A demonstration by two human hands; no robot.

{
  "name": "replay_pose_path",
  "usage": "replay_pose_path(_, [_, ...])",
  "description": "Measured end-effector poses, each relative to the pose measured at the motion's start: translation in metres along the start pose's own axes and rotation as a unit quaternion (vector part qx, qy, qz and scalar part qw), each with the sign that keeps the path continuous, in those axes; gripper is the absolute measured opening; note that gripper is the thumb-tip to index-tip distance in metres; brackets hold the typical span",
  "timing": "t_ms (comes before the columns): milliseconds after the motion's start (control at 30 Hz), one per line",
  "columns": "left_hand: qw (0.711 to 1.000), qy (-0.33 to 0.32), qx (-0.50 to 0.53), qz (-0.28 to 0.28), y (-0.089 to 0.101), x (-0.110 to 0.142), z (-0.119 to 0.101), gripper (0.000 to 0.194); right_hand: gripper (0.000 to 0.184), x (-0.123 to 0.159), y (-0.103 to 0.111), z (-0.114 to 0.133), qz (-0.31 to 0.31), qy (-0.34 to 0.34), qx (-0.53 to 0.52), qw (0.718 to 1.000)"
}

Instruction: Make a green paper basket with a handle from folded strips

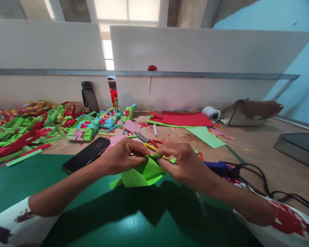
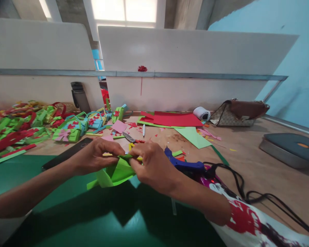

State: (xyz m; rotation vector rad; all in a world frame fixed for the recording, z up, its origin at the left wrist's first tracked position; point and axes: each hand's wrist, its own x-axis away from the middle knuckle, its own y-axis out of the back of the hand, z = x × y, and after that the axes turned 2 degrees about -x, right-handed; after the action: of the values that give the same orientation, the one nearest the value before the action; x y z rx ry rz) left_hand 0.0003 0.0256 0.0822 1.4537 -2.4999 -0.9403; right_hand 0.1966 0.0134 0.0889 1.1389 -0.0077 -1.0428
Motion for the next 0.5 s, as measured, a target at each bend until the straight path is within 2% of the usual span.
replay_pose_path(100, [1.0, -0.008, 0.01, 0.007, 0.0016, -0.0004, 0.0053, 0.016, 0.018, 0.001, 0.0008, 0.0013, 0.001, -0.006, -0.001, 1.0])
replay_pose_path(300, [0.997, -0.032, 0.017, 0.075, 0.0067, -0.001, 0.0093, 0.019, 0.017, 0.0014, 0.0022, 0.004, 0.016, -0.012, -0.015, 1.0])
replay_pose_path(500, [0.997, -0.067, -0.029, 0.013, -0.0023, 0.0007, 0.0058, 0.016, 0.014, 0.0022, 0.0013, 0.0045, 0.001, -0.008, -0.009, 1.0])
